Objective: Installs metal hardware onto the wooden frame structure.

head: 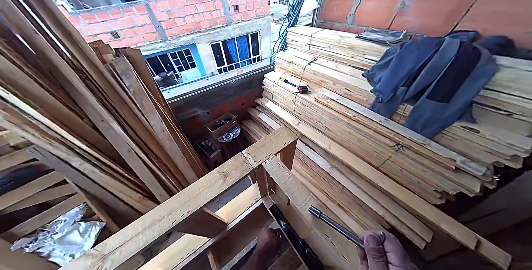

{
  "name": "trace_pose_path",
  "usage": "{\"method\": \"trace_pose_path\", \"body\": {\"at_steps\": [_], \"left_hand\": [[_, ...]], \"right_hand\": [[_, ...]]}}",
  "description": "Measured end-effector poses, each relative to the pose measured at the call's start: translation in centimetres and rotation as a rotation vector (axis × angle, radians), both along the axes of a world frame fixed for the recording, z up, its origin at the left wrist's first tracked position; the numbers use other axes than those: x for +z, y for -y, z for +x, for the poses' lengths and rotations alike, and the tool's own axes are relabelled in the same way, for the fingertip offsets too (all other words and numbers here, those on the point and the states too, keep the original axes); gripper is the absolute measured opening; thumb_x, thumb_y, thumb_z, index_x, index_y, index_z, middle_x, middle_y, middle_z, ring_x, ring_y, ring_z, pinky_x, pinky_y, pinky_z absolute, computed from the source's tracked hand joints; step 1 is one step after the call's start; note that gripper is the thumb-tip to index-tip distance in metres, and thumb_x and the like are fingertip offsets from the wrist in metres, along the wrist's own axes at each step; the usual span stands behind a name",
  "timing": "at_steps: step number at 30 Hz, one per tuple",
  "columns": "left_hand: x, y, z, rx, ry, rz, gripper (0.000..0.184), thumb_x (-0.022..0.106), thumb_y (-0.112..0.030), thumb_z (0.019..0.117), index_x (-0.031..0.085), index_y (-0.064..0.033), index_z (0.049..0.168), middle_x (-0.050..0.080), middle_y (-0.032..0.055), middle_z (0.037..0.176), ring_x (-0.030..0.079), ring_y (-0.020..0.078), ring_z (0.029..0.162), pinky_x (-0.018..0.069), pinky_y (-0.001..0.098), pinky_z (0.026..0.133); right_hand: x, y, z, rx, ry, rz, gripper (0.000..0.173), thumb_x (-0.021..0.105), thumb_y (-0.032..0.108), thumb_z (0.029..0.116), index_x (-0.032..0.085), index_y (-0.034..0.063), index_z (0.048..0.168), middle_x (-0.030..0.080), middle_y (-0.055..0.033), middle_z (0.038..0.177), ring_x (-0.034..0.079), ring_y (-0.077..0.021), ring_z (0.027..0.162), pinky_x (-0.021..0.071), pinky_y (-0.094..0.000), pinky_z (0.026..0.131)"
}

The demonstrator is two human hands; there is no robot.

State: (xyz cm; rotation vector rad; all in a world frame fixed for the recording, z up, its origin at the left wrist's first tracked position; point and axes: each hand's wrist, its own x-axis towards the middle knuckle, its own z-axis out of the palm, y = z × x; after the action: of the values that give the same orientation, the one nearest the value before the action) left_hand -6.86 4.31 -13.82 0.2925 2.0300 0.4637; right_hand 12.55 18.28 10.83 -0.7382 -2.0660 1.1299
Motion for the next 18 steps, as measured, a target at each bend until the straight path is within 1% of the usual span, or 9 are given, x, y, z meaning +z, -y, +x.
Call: {"method": "trace_pose_path", "body": {"at_steps": [2, 4, 7, 10, 12, 13, 15, 17, 18], "left_hand": [[1.4, 0.7, 1.8, -0.133, -0.038, -0.048, 0.039, 0.055, -0.033, 0.1034, 0.068, -0.0094, 0.131, 0.064, 0.0189, 0.138, 0.058, 0.0360, 0.132, 0.0437, 0.0592, 0.110], [1.8, 1.5, 3.5, -0.132, -0.014, -0.069, 0.039, 0.056, -0.029, 0.1024, 0.067, -0.0073, 0.132, 0.064, 0.0197, 0.137, 0.058, 0.0370, 0.132, 0.0434, 0.0591, 0.110], [0.6, 2.9, 5.3, 0.033, 0.059, -0.012, 0.036, 0.062, -0.023, 0.0970, 0.069, -0.0067, 0.129, 0.070, 0.0181, 0.125, 0.067, 0.0342, 0.114, 0.0498, 0.0566, 0.100], [-1.0, 2.5, 5.3, 0.273, 0.107, 0.083, 0.033, 0.062, -0.022, 0.0992, 0.069, -0.0093, 0.128, 0.074, 0.0116, 0.115, 0.071, 0.0265, 0.097, 0.0551, 0.0486, 0.088], [-2.0, 1.8, 5.0, 0.419, 0.134, 0.157, 0.030, 0.062, -0.022, 0.1007, 0.069, -0.0106, 0.128, 0.074, 0.0097, 0.109, 0.070, 0.0227, 0.086, 0.0555, 0.0437, 0.079], [-2.3, 1.5, 4.8, 0.465, 0.153, 0.191, 0.030, 0.062, -0.022, 0.1012, 0.069, -0.0109, 0.128, 0.074, 0.0098, 0.109, 0.069, 0.0221, 0.085, 0.0555, 0.0430, 0.078], [-3.0, 0.6, 3.7, 0.506, 0.160, 0.246, 0.029, 0.062, -0.019, 0.1004, 0.070, -0.0110, 0.127, 0.073, 0.0114, 0.110, 0.069, 0.0236, 0.091, 0.0558, 0.0448, 0.082], [-3.9, 0.3, 3.0, 0.517, 0.163, 0.280, 0.028, 0.063, -0.015, 0.0988, 0.071, -0.0108, 0.125, 0.072, 0.0143, 0.117, 0.069, 0.0277, 0.105, 0.0544, 0.0500, 0.093], [-4.6, 0.4, 2.8, 0.536, 0.161, 0.313, 0.028, 0.063, -0.015, 0.0995, 0.072, -0.0108, 0.126, 0.072, 0.0147, 0.118, 0.069, 0.0282, 0.107, 0.0540, 0.0504, 0.095]], "right_hand": [[0.2, 0.1, 0.3, -0.001, 0.023, 0.008, 0.034, 0.040, 0.021, 0.1101, 0.060, -0.0019, 0.096, 0.059, -0.0019, 0.069, 0.057, -0.0066, 0.056, 0.0513, -0.0252, 0.053], [0.2, 0.1, 0.5, -0.003, 0.015, 0.006, 0.032, 0.040, 0.019, 0.1095, 0.060, -0.0026, 0.096, 0.060, -0.0029, 0.070, 0.058, -0.0075, 0.056, 0.0522, -0.0259, 0.054], [0.1, 0.5, 0.8, -0.039, 0.021, -0.005, 0.030, 0.042, 0.019, 0.1093, 0.062, 0.0000, 0.098, 0.061, -0.0011, 0.070, 0.059, -0.0070, 0.055, 0.0528, -0.0260, 0.052], [0.1, 0.5, 0.7, -0.055, 0.008, 0.022, 0.029, 0.043, 0.020, 0.1092, 0.062, 0.0018, 0.097, 0.061, 0.0002, 0.069, 0.059, -0.0068, 0.054, 0.0523, -0.0258, 0.050], [0.0, 0.7, 0.7, -0.066, 0.003, 0.028, 0.027, 0.044, 0.017, 0.1082, 0.062, 0.0005, 0.097, 0.061, -0.0006, 0.069, 0.058, -0.0062, 0.054, 0.0522, -0.0248, 0.050], [0.0, 0.9, 0.8, -0.068, 0.005, 0.029, 0.027, 0.043, 0.016, 0.1080, 0.062, 0.0000, 0.096, 0.061, -0.0009, 0.069, 0.058, -0.0054, 0.054, 0.0521, -0.0241, 0.051], [0.1, 0.9, 0.6, -0.079, 0.007, 0.014, 0.028, 0.042, 0.016, 0.1082, 0.060, -0.0008, 0.096, 0.060, -0.0004, 0.069, 0.057, -0.0042, 0.054, 0.0515, -0.0227, 0.051], [-0.1, 0.9, 0.4, -0.098, -0.003, -0.003, 0.029, 0.041, 0.017, 0.1085, 0.060, -0.0014, 0.096, 0.060, 0.0000, 0.069, 0.057, -0.0040, 0.054, 0.0520, -0.0226, 0.051], [-0.2, 0.8, 0.3, -0.099, -0.005, -0.005, 0.030, 0.040, 0.019, 0.1089, 0.059, -0.0012, 0.096, 0.060, 0.0005, 0.069, 0.057, -0.0038, 0.053, 0.0522, -0.0229, 0.050]]}}
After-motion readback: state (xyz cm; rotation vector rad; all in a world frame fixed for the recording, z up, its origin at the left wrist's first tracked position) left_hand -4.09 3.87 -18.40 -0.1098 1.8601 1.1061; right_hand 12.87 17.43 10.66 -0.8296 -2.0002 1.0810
